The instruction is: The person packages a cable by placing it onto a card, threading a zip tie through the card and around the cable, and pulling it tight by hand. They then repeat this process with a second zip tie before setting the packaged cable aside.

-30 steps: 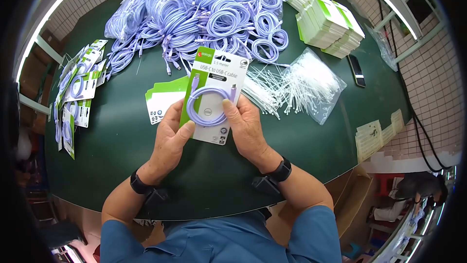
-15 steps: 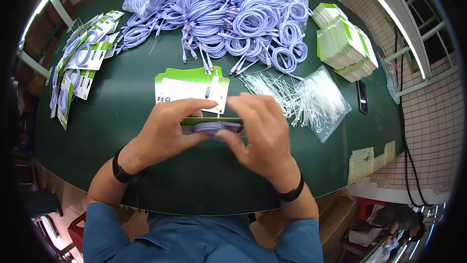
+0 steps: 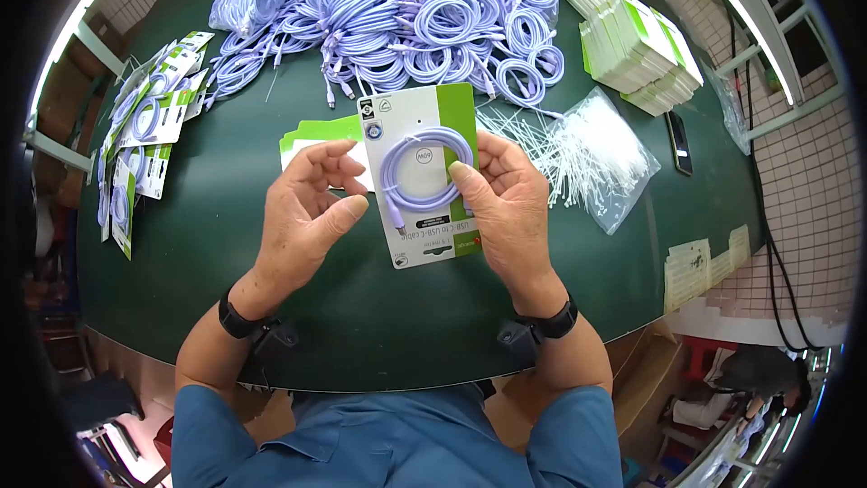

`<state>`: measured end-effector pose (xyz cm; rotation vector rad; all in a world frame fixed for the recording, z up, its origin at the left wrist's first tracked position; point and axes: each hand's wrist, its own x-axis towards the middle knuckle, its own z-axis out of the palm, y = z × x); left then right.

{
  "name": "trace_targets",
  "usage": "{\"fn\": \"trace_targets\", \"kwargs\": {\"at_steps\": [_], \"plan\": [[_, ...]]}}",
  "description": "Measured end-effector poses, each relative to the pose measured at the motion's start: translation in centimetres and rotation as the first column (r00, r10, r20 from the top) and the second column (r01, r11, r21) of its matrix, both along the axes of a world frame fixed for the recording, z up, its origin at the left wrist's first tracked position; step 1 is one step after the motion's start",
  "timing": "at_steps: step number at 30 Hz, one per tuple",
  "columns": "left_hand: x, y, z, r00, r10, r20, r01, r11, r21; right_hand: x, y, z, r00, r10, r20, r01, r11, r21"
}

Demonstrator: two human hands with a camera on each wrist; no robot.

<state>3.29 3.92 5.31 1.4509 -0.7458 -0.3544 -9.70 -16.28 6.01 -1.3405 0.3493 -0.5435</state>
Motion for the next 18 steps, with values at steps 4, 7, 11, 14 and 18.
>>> {"fn": "trace_targets", "kwargs": {"at_steps": [4, 7, 11, 14, 18], "plan": [[-1.1, -0.8, -0.8, 0.94, -0.133, -0.315, 0.149, 0.989, 0.025, 0.0, 0.5, -0.4, 0.999, 0.004, 0.035, -0.004, 1.0, -0.011], [-1.3, -1.1, -1.1, 0.933, -0.173, -0.315, 0.197, 0.979, 0.046, -0.1, 0.8, -0.6, 0.999, 0.025, 0.02, -0.025, 1.0, -0.011], [-1.2, -1.1, -1.0, 0.909, -0.208, -0.36, 0.226, 0.974, 0.01, -0.1, 1.0, -0.8, 0.999, 0.026, 0.026, -0.026, 1.0, 0.009], [-0.6, -0.8, -0.8, 0.898, -0.232, -0.373, 0.275, 0.959, 0.064, -0.2, 1.0, -1.1, 1.0, 0.025, 0.016, -0.026, 0.999, 0.039], [-0.3, -0.5, -2.1, 0.88, -0.252, -0.403, 0.289, 0.957, 0.034, -0.1, 1.0, -1.2, 0.999, 0.043, 0.014, -0.043, 0.998, 0.041]]}}
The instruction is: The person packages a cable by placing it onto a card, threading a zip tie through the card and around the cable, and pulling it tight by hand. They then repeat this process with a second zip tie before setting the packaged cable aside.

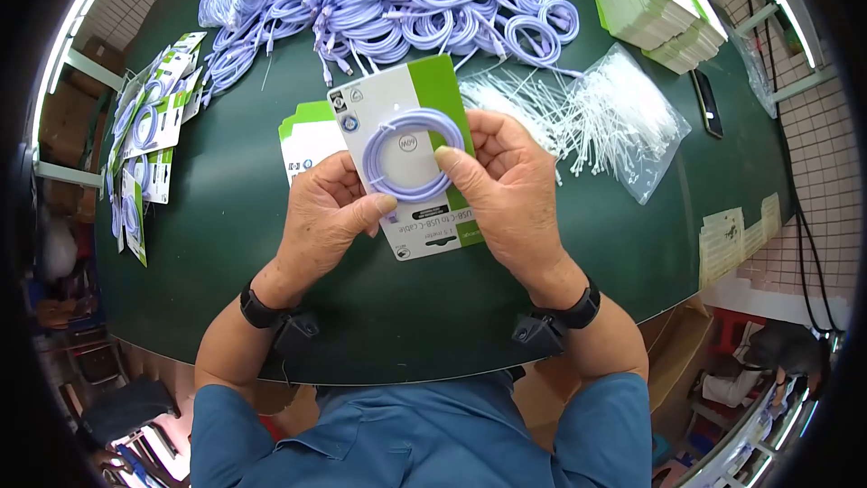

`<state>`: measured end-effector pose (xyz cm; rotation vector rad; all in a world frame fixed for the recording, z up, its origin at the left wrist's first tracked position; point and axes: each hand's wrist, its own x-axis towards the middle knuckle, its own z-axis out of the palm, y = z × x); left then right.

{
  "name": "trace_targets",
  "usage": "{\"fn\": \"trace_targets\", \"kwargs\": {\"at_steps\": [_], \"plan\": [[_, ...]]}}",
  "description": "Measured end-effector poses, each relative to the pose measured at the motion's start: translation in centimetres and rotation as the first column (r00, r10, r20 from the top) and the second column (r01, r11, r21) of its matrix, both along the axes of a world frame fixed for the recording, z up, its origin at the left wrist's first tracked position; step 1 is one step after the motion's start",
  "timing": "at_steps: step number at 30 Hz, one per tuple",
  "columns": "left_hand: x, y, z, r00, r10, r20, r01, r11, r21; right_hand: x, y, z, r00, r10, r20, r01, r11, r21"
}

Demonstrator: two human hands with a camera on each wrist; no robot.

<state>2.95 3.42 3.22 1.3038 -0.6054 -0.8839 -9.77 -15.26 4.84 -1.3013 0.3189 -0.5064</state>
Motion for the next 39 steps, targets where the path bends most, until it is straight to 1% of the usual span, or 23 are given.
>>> {"fn": "trace_targets", "kwargs": {"at_steps": [1, 2, 4, 6, 7, 9, 10, 13, 14, 17, 18, 21, 22, 25, 26, 29, 30, 33, 34, 37, 38, 39], "plan": [[0.1, -0.2, -0.3, 1.0, 0.004, -0.019, -0.004, 1.0, -0.028, -0.1, 0.1, -0.2, 1.0, 0.0, -0.012, 0.0, 1.0, 0.006], [0.3, -0.3, -0.5, 1.0, 0.004, -0.003, -0.004, 0.999, -0.05, -0.1, 0.0, -0.2, 1.0, 0.0, -0.023, 0.0, 1.0, 0.008], [0.6, -0.5, -0.9, 0.999, 0.039, -0.017, -0.04, 0.995, -0.091, -0.1, -0.1, -0.3, 1.0, -0.001, -0.01, 0.001, 1.0, -0.002], [0.8, -1.2, -0.3, 0.998, 0.06, -0.023, -0.062, 0.99, -0.125, -0.1, -0.1, -0.4, 1.0, 0.004, -0.022, -0.004, 1.0, 0.028], [0.7, -1.5, 0.2, 0.994, 0.113, 0.006, -0.111, 0.985, -0.134, -0.1, 0.1, -0.3, 1.0, 0.01, -0.02, -0.01, 1.0, 0.016], [0.3, -1.6, 1.1, 0.974, 0.221, 0.055, -0.211, 0.967, -0.145, -0.2, 0.6, -0.4, 0.997, 0.07, -0.022, -0.071, 0.997, -0.03], [0.3, -1.5, 1.2, 0.972, 0.229, 0.05, -0.219, 0.964, -0.148, -0.3, 0.9, -0.5, 0.995, 0.1, -0.026, -0.101, 0.994, -0.048], [0.3, -1.0, 1.4, 0.955, 0.249, 0.161, -0.224, 0.961, -0.162, -0.4, 1.7, -0.6, 0.992, 0.124, -0.009, -0.124, 0.99, -0.072], [0.4, -0.7, 1.5, 0.953, 0.258, 0.159, -0.232, 0.958, -0.166, -0.4, 1.8, -0.6, 0.991, 0.132, 0.003, -0.131, 0.988, -0.084], [1.2, 0.2, 1.9, 0.972, 0.158, 0.172, -0.145, 0.986, -0.085, -0.4, 1.6, -1.3, 0.985, 0.17, -0.037, -0.174, 0.976, -0.133], [1.4, 0.3, 2.2, 0.972, 0.162, 0.17, -0.148, 0.985, -0.094, -0.4, 1.4, -1.4, 0.981, 0.183, -0.057, -0.19, 0.969, -0.156], [1.7, 0.8, 3.2, 0.988, 0.066, 0.14, -0.088, 0.984, 0.158, -0.3, 1.8, -1.4, 0.986, 0.149, -0.073, -0.162, 0.963, -0.217], [1.6, 0.6, 3.0, 0.988, 0.07, 0.136, -0.091, 0.984, 0.153, -0.2, 1.9, -1.4, 0.988, 0.133, -0.079, -0.149, 0.959, -0.243], [0.7, 0.0, 2.4, 0.99, 0.137, 0.047, -0.14, 0.987, 0.076, -0.4, 2.0, -1.4, 0.989, 0.102, -0.11, -0.13, 0.947, -0.294], [0.6, 0.0, 2.3, 0.989, 0.139, 0.046, -0.142, 0.987, 0.076, -0.4, 2.1, -1.4, 0.989, 0.082, -0.119, -0.116, 0.941, -0.317], [0.2, 0.2, 2.1, 0.97, 0.148, 0.194, -0.177, 0.973, 0.145, -0.3, 2.2, -1.4, 0.991, 0.082, -0.103, -0.111, 0.941, -0.321], [0.1, 0.2, 2.1, 0.97, 0.148, 0.195, -0.178, 0.973, 0.146, -0.3, 2.2, -1.4, 0.992, 0.08, -0.095, -0.107, 0.94, -0.323], [0.0, 0.2, 2.1, 0.978, 0.162, 0.132, -0.174, 0.981, 0.084, -0.2, 2.0, -1.4, 0.991, 0.079, -0.105, -0.109, 0.939, -0.327], [0.2, 0.2, 2.0, 0.978, 0.159, 0.135, -0.172, 0.981, 0.087, -0.2, 2.0, -1.4, 0.991, 0.077, -0.111, -0.11, 0.938, -0.329], [1.0, 0.1, 1.9, 0.992, 0.092, -0.085, -0.09, 0.995, 0.031, -0.1, 2.0, -1.0, 0.985, 0.099, -0.138, -0.137, 0.943, -0.304], [1.0, 0.2, 2.0, 0.993, 0.085, -0.079, -0.082, 0.996, 0.036, -0.1, 2.0, -1.0, 0.982, 0.109, -0.153, -0.151, 0.944, -0.293], [0.9, 0.2, 2.1, 0.986, 0.108, -0.125, -0.105, 0.994, 0.031, -0.1, 2.0, -1.0, 0.984, 0.101, -0.146, -0.14, 0.946, -0.291]]}}
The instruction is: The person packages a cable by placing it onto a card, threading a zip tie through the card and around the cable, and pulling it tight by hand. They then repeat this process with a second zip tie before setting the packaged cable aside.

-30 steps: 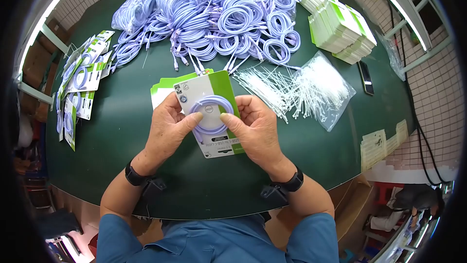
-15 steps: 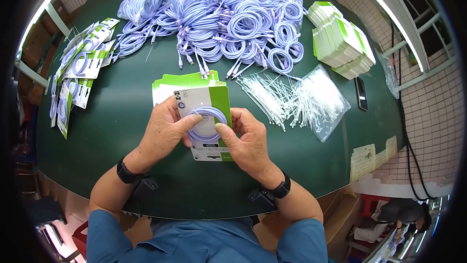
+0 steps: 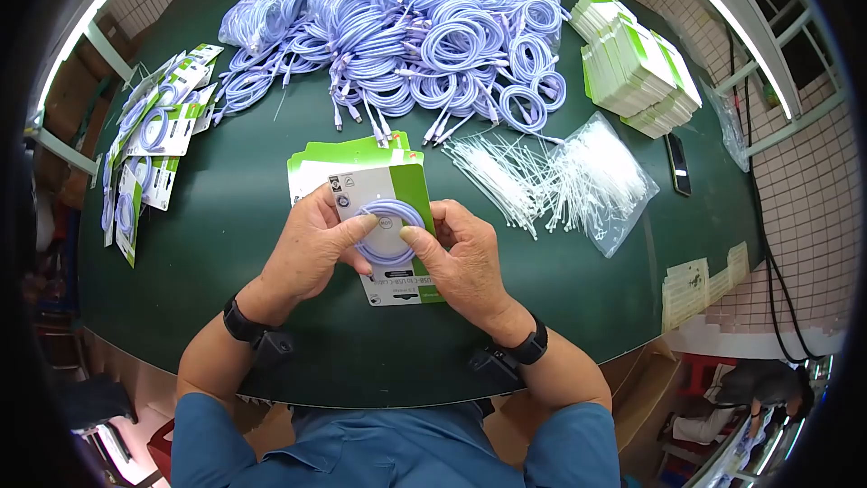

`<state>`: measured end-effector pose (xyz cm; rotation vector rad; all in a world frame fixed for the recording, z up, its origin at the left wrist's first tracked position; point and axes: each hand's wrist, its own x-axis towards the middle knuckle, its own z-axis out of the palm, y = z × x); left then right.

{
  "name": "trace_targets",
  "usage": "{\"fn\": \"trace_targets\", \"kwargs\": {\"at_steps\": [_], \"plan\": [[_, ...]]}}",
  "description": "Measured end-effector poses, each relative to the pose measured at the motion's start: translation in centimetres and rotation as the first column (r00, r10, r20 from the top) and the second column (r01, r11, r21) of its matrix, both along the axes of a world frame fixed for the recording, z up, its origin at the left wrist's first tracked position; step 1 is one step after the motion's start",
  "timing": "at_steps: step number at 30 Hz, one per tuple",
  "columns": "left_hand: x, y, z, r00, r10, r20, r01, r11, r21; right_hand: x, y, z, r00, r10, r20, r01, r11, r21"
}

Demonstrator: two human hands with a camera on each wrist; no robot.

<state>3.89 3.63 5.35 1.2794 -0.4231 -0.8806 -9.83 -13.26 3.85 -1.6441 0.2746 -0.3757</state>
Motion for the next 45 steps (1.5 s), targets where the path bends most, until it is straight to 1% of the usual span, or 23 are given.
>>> {"fn": "trace_targets", "kwargs": {"at_steps": [2, 8, 11, 12, 13, 14, 15, 16, 17, 18, 19, 20, 21, 23, 25, 28, 32, 34, 37, 38, 40, 42, 45], "plan": [[-0.3, -0.3, 0.2, 0.995, 0.036, -0.092, -0.038, 0.999, -0.026, 0.0, 0.0, 0.0, 1.0, 0.025, -0.018, -0.025, 1.0, 0.008], [-0.1, -0.3, -0.1, 0.997, -0.009, -0.073, 0.007, 1.0, -0.03, -0.2, -0.8, -0.2, 0.997, 0.076, 0.01, -0.075, 0.997, -0.026], [-0.2, -0.2, 0.7, 0.998, 0.0, -0.064, -0.003, 0.998, -0.057, -0.1, -1.5, 1.0, 0.991, 0.12, 0.052, -0.126, 0.982, 0.143], [-0.1, -0.2, 1.3, 0.999, 0.013, -0.039, -0.015, 0.999, -0.046, -0.2, -2.6, 0.5, 0.996, 0.073, 0.045, -0.076, 0.995, 0.06], [0.1, -0.1, 1.6, 0.999, -0.019, -0.029, 0.017, 0.997, -0.07, -0.4, -4.2, 0.6, 0.999, 0.02, -0.034, -0.019, 0.999, 0.041], [0.4, 0.0, 1.6, 1.0, -0.027, -0.013, 0.026, 0.996, -0.08, 0.0, -5.2, 0.6, 0.988, -0.103, -0.111, 0.097, 0.994, -0.058], [0.8, 0.0, 0.8, 0.999, -0.024, 0.036, 0.026, 0.998, -0.057, 0.1, -6.6, 0.1, 0.984, -0.155, -0.092, 0.108, 0.915, -0.388], [0.9, -0.3, 0.6, 0.999, -0.01, 0.038, 0.014, 0.994, -0.108, 0.0, -8.6, -1.0, 0.984, -0.174, -0.037, 0.109, 0.756, -0.645], [1.1, -0.4, -0.3, 0.998, -0.012, 0.054, 0.02, 0.988, -0.152, -0.2, -11.2, -3.0, 0.988, -0.156, 0.012, 0.096, 0.545, -0.833], [1.2, 0.1, 1.1, 0.992, -0.055, 0.116, 0.061, 0.997, -0.05, -0.2, -11.2, -2.6, 0.986, -0.164, -0.005, 0.087, 0.55, -0.831], [0.8, 0.3, 1.3, 0.993, -0.019, 0.119, 0.03, 0.995, -0.09, -0.4, -13.1, -4.1, 0.989, -0.147, -0.031, 0.05, 0.515, -0.855], [0.6, 0.2, 1.1, 0.99, 0.009, 0.14, 0.02, 0.98, -0.2, -0.5, -14.2, -4.4, 0.98, -0.159, -0.119, -0.036, 0.449, -0.893], [0.3, 0.1, 1.0, 0.991, 0.038, 0.132, -0.008, 0.975, -0.223, -0.1, -14.5, -4.0, 0.958, -0.2, -0.204, -0.127, 0.34, -0.932], [0.0, -0.4, 1.0, 0.985, 0.032, 0.169, 0.035, 0.925, -0.378, 0.5, -12.8, -4.0, 0.994, -0.073, -0.077, -0.019, 0.591, -0.806], [-0.3, -0.7, 1.2, 0.941, 0.085, 0.328, 0.06, 0.91, -0.409, 0.3, -12.8, -3.8, 0.972, -0.181, -0.149, -0.04, 0.497, -0.867], [-0.6, -2.9, -0.6, 0.904, 0.156, 0.397, 0.025, 0.909, -0.415, 0.2, -13.4, -4.2, 0.988, -0.079, -0.135, -0.086, 0.444, -0.892], [0.3, -2.8, 0.1, 0.81, 0.235, 0.538, 0.022, 0.903, -0.428, 0.2, -14.4, -4.8, 0.993, -0.021, -0.113, -0.1, 0.33, -0.939], [0.3, -3.0, 0.2, 0.794, 0.281, 0.54, -0.026, 0.902, -0.432, 0.2, -14.7, -4.8, 0.994, -0.012, -0.112, -0.103, 0.297, -0.949], [0.2, -3.2, 0.0, 0.759, 0.348, 0.55, -0.104, 0.899, -0.425, 0.2, -14.7, -5.4, 0.982, -0.182, -0.052, -0.094, -0.232, -0.968], [0.2, -3.4, 0.0, 0.73, 0.38, 0.568, -0.124, 0.891, -0.438, 0.1, -15.1, -5.7, 0.982, -0.182, -0.052, -0.095, -0.234, -0.968], [0.4, -3.8, -0.2, 0.663, 0.443, 0.604, -0.161, 0.872, -0.463, 0.5, -15.5, -6.0, 0.954, -0.282, -0.107, -0.167, -0.199, -0.966], [0.5, -4.1, -0.5, 0.652, 0.448, 0.612, -0.168, 0.872, -0.459, 0.6, -15.9, -6.1, 0.933, -0.333, -0.135, -0.203, -0.179, -0.963], [0.4, -4.2, -0.5, 0.633, 0.451, 0.63, -0.175, 0.875, -0.451, 1.4, -13.9, -4.6, 0.923, -0.331, -0.195, -0.224, -0.054, -0.973]]}}
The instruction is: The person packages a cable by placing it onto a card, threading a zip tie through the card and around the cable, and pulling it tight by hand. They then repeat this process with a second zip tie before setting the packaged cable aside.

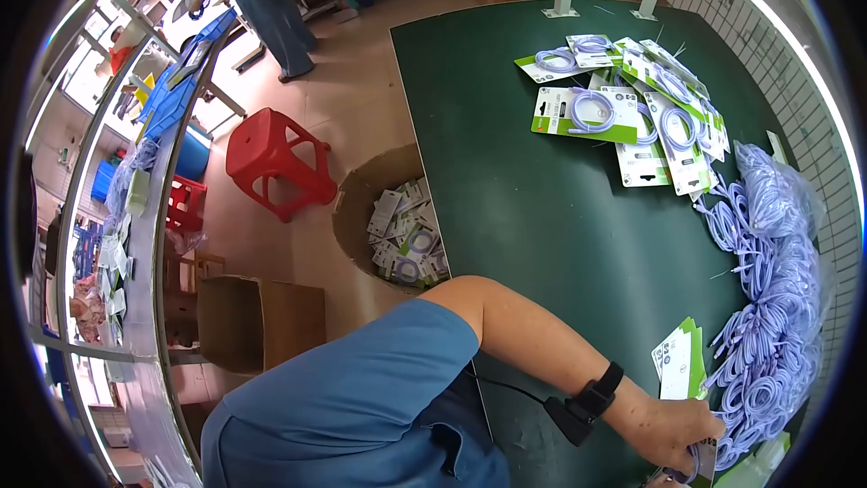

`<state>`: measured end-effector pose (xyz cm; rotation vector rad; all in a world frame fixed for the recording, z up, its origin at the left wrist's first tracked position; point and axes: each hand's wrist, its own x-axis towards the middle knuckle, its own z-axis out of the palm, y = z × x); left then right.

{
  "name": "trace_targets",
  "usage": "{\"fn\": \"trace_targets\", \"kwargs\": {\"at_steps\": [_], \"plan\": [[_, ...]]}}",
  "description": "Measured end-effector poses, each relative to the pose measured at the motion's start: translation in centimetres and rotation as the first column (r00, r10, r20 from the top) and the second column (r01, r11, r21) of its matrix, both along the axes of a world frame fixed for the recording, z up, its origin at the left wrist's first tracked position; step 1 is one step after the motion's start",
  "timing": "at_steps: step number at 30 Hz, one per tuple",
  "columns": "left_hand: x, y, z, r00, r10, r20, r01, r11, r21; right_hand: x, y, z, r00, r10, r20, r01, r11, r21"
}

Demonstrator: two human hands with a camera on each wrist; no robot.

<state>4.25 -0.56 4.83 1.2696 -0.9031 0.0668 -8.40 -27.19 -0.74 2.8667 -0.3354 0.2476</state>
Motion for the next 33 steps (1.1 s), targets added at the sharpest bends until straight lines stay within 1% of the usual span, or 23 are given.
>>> {"fn": "trace_targets", "kwargs": {"at_steps": [4, 6, 7, 8, 9, 10, 11, 12, 13, 14, 15, 16, 18, 19, 20, 21, 22, 24, 25, 28, 29, 32, 33], "plan": [[-0.9, 3.9, 1.9, 0.995, -0.095, 0.004, 0.095, 0.993, 0.069, 0.5, 2.7, 2.3, 0.999, -0.039, -0.024, 0.042, 0.985, 0.164], [-1.2, 4.4, 2.3, 0.993, -0.12, -0.021, 0.12, 0.993, 0.022, -0.3, -6.8, -3.2, 0.985, 0.108, 0.137, -0.139, 0.96, 0.244], [-1.4, 4.7, 2.5, 0.993, -0.112, -0.024, 0.112, 0.993, 0.021, -1.9, -6.3, -3.6, 0.988, 0.053, 0.142, -0.089, 0.962, 0.257], [-1.4, 5.0, 2.7, 0.992, -0.121, -0.024, 0.121, 0.993, 0.015, -1.9, -2.8, -1.4, 0.988, -0.017, 0.15, -0.024, 0.964, 0.265], [-1.4, 5.4, 3.0, 0.992, -0.13, 0.006, 0.129, 0.99, 0.057, -1.6, 0.6, 1.1, 0.955, 0.103, 0.278, -0.239, 0.823, 0.516], [-1.5, 5.5, 3.0, 0.99, -0.135, 0.04, 0.132, 0.989, 0.065, -1.6, 0.5, 0.4, 0.923, 0.013, 0.385, -0.248, 0.786, 0.567], [-1.5, 5.4, 2.9, 0.989, -0.114, 0.091, 0.107, 0.991, 0.078, -1.1, 2.0, 2.0, 0.95, 0.004, 0.312, -0.15, 0.882, 0.446], [-1.6, 5.3, 2.6, 0.983, -0.076, 0.167, 0.049, 0.986, 0.162, -0.5, 4.3, 3.2, 0.906, -0.039, 0.422, -0.161, 0.889, 0.428], [-1.7, 5.7, 2.9, 0.978, -0.059, 0.2, 0.026, 0.986, 0.165, -0.6, 4.4, 3.1, 0.864, -0.033, 0.503, -0.193, 0.9, 0.39], [-1.8, 5.8, 3.1, 0.967, -0.06, 0.247, 0.0, 0.972, 0.236, -0.5, 4.9, 4.0, 0.856, -0.088, 0.509, -0.151, 0.9, 0.409], [-1.8, 5.6, 2.9, 0.955, -0.041, 0.295, -0.028, 0.973, 0.228, -0.8, 4.8, 4.5, 0.853, -0.101, 0.512, -0.114, 0.922, 0.371], [-1.7, 5.5, 2.7, 0.935, -0.044, 0.353, -0.034, 0.976, 0.213, -0.6, 5.2, 4.6, 0.795, -0.127, 0.593, -0.171, 0.891, 0.421], [-1.1, 5.0, 2.4, 0.905, -0.037, 0.423, -0.042, 0.983, 0.176, -0.9, 5.0, 4.8, 0.738, -0.183, 0.65, -0.213, 0.85, 0.481], [-0.9, 4.6, 2.2, 0.9, -0.031, 0.436, -0.041, 0.987, 0.156, -1.0, 5.0, 4.8, 0.712, -0.266, 0.65, -0.217, 0.797, 0.563], [-0.6, 4.3, 2.0, 0.897, -0.073, 0.435, 0.003, 0.987, 0.16, -1.1, 5.1, 4.8, 0.686, -0.34, 0.644, -0.238, 0.731, 0.64], [-0.4, 4.2, 1.7, 0.877, -0.046, 0.478, -0.04, 0.985, 0.168, -1.3, 5.0, 4.7, 0.675, -0.369, 0.64, -0.212, 0.733, 0.646], [-0.1, 4.0, 1.4, 0.854, -0.013, 0.52, -0.091, 0.981, 0.174, -1.3, 5.0, 4.7, 0.675, -0.43, 0.599, -0.25, 0.631, 0.735], [0.3, 3.8, 0.8, 0.835, -0.044, 0.548, -0.077, 0.978, 0.196, -1.4, 5.1, 4.9, 0.685, -0.527, 0.503, -0.332, 0.389, 0.859], [0.5, 3.7, 0.5, 0.815, -0.045, 0.578, -0.09, 0.975, 0.203, -1.4, 5.0, 5.0, 0.681, -0.54, 0.495, -0.323, 0.385, 0.864], [0.6, 3.6, -0.2, 0.791, -0.063, 0.608, -0.098, 0.969, 0.228, -1.6, 5.4, 5.4, 0.747, -0.514, 0.422, -0.452, 0.074, 0.889], [0.7, 3.6, -0.4, 0.785, -0.068, 0.616, -0.1, 0.967, 0.234, -1.8, 5.8, 5.5, 0.747, -0.524, 0.409, -0.443, 0.065, 0.894], [1.0, 3.4, -0.7, 0.776, -0.077, 0.626, -0.099, 0.965, 0.241, -1.7, 6.5, 5.8, 0.828, -0.487, 0.278, -0.431, -0.234, 0.872], [1.0, 3.4, -0.8, 0.774, -0.083, 0.627, -0.095, 0.965, 0.244, -1.8, 6.8, 5.8, 0.83, -0.489, 0.27, -0.426, -0.242, 0.872]]}}
